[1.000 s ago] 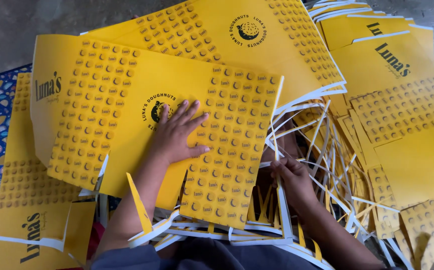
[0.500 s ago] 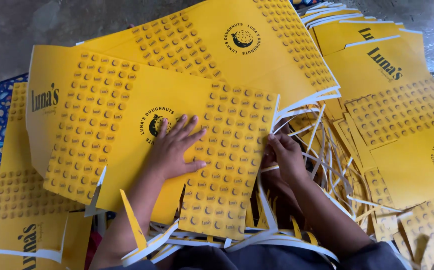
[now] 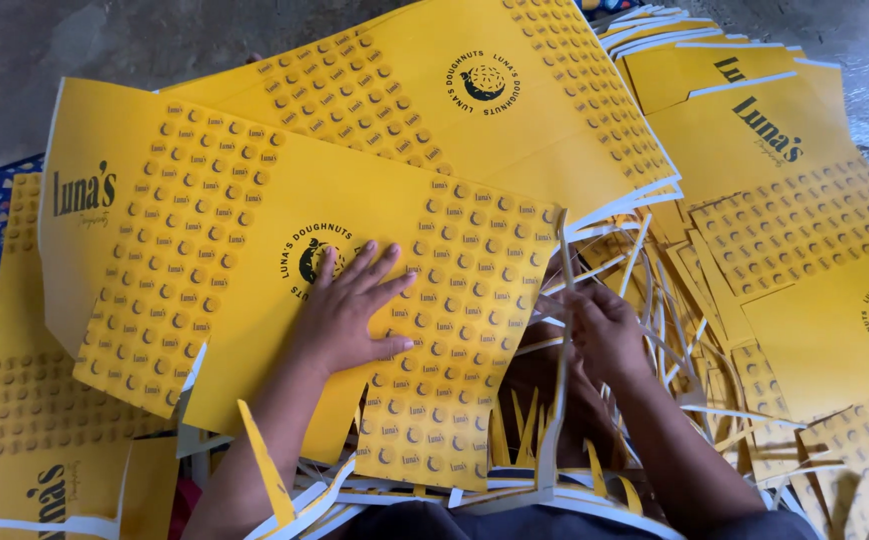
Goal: Stripping waste paper strips from the edges of printed yellow paper bags
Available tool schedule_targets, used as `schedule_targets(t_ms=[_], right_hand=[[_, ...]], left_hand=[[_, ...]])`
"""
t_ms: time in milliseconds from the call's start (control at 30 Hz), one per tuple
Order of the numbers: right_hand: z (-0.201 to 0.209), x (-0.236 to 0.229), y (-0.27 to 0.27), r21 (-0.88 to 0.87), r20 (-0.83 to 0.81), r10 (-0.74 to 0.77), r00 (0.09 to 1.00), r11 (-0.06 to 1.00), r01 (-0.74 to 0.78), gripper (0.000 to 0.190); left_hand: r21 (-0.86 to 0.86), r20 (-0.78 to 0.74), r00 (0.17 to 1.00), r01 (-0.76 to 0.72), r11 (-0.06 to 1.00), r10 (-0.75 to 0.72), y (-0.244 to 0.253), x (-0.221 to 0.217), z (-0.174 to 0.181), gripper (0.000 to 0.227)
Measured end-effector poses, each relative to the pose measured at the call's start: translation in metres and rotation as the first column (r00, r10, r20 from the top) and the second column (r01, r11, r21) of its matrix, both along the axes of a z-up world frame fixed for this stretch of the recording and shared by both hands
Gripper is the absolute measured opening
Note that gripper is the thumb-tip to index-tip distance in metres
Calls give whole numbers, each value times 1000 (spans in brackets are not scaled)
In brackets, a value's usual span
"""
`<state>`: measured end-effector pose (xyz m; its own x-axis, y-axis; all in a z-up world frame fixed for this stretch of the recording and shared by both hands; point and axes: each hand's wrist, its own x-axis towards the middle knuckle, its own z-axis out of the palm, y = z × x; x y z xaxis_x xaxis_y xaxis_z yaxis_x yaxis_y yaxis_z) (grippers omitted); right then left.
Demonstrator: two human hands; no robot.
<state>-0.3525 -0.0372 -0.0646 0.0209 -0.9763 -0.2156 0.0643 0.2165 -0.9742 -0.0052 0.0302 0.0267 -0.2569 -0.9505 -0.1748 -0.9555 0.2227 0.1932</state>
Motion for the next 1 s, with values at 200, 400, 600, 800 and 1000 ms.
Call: schedule_targets(t_ms=[200, 400, 600, 800, 1000], right_hand=[[12, -14, -4, 78, -92, 59, 994, 996, -51, 21], [-6, -19, -15, 19, -147, 27, 989, 1000, -24, 21], [12, -26, 12, -166, 41, -146, 988, 975, 150, 41], [22, -12, 52, -94, 106, 319, 942, 946, -310, 19], [-8, -3, 76, 231, 363, 291, 885, 893, -387, 22]], left_hand=[[32, 33, 999, 5, 999, -6, 0, -3, 5, 84], [-42, 50, 999, 12, 999, -10, 15, -6, -12, 81], [-240, 38, 973, 228, 944, -226, 81, -25, -32, 82], [-363, 114, 967, 253, 897, -227, 131, -26, -35, 121], [-526, -245, 953, 22, 850, -177, 129, -36, -31, 33]])
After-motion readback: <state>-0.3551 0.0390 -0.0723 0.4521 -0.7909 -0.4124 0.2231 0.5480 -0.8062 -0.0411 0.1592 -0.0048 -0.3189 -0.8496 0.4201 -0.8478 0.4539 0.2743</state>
